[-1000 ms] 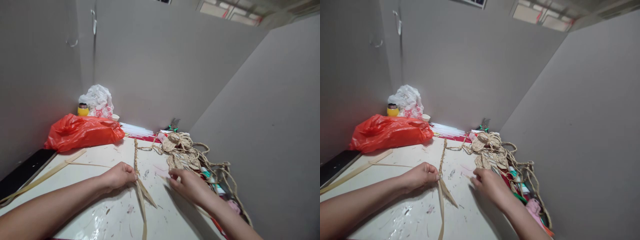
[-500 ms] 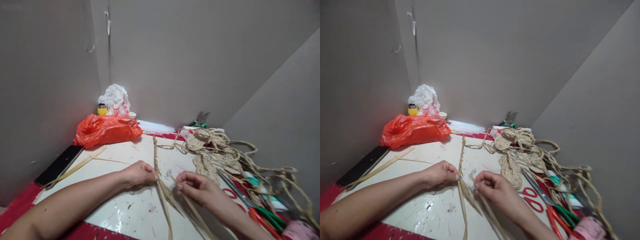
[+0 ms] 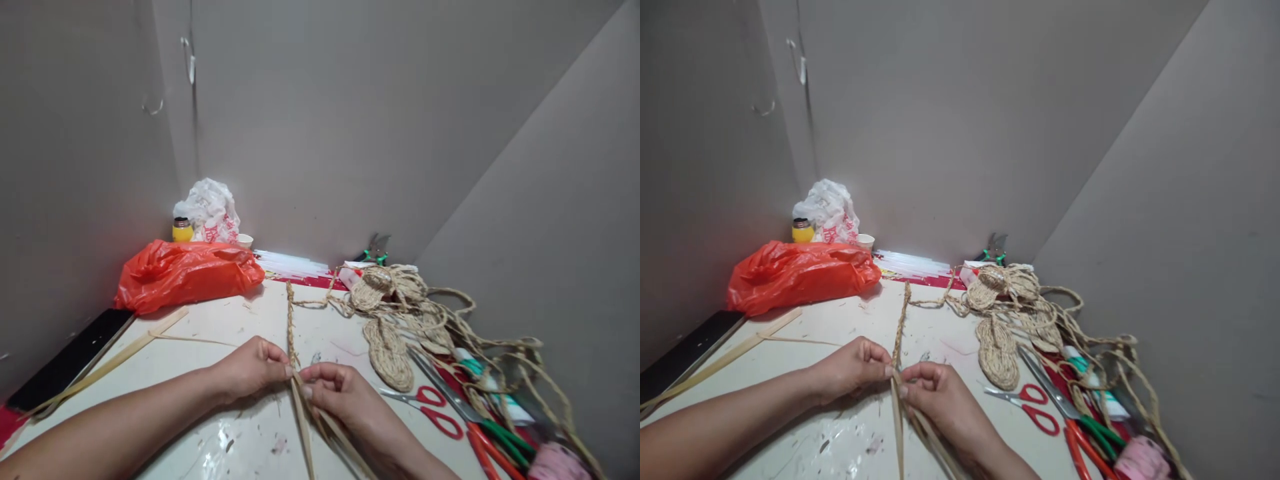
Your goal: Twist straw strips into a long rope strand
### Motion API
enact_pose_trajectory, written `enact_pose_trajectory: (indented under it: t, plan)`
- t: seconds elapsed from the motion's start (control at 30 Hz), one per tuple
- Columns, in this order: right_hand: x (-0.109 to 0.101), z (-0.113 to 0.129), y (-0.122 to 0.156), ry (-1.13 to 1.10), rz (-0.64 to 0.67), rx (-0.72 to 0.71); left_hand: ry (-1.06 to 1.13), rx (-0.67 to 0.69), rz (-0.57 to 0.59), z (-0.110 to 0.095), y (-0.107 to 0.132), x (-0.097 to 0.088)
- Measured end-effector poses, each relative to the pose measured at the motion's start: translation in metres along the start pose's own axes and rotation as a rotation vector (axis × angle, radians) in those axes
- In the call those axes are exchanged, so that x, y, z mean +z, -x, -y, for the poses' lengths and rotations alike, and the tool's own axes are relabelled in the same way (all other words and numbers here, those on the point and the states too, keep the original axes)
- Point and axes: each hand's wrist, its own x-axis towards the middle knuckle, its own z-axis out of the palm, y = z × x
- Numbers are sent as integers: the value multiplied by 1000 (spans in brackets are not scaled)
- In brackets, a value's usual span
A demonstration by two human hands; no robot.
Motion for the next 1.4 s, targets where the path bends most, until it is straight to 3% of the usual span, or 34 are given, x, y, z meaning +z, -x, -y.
enact_pose_trajectory:
  t: [0.23,0.5,0.67,0.9,1.23,1.4]
  plan:
    - [5,4,-1,79,-81,-100,-24,40,43,-2,1,0]
    - [8,8,-1,-30,-59,-26,-64,81,92,1,-3,-2]
    - [5,7,-2,25,-80,-74,-99,127,113,1,-3,-3]
    - [6,7,-3,273,-134,-162,-287,164,107,2,-3,-4]
    - [10,-4,-6,528,-232,-309,-379,194,66,5,-2,-2]
    - [6,4,-3,239,-94,-112,-355,218,19,3,-1,1]
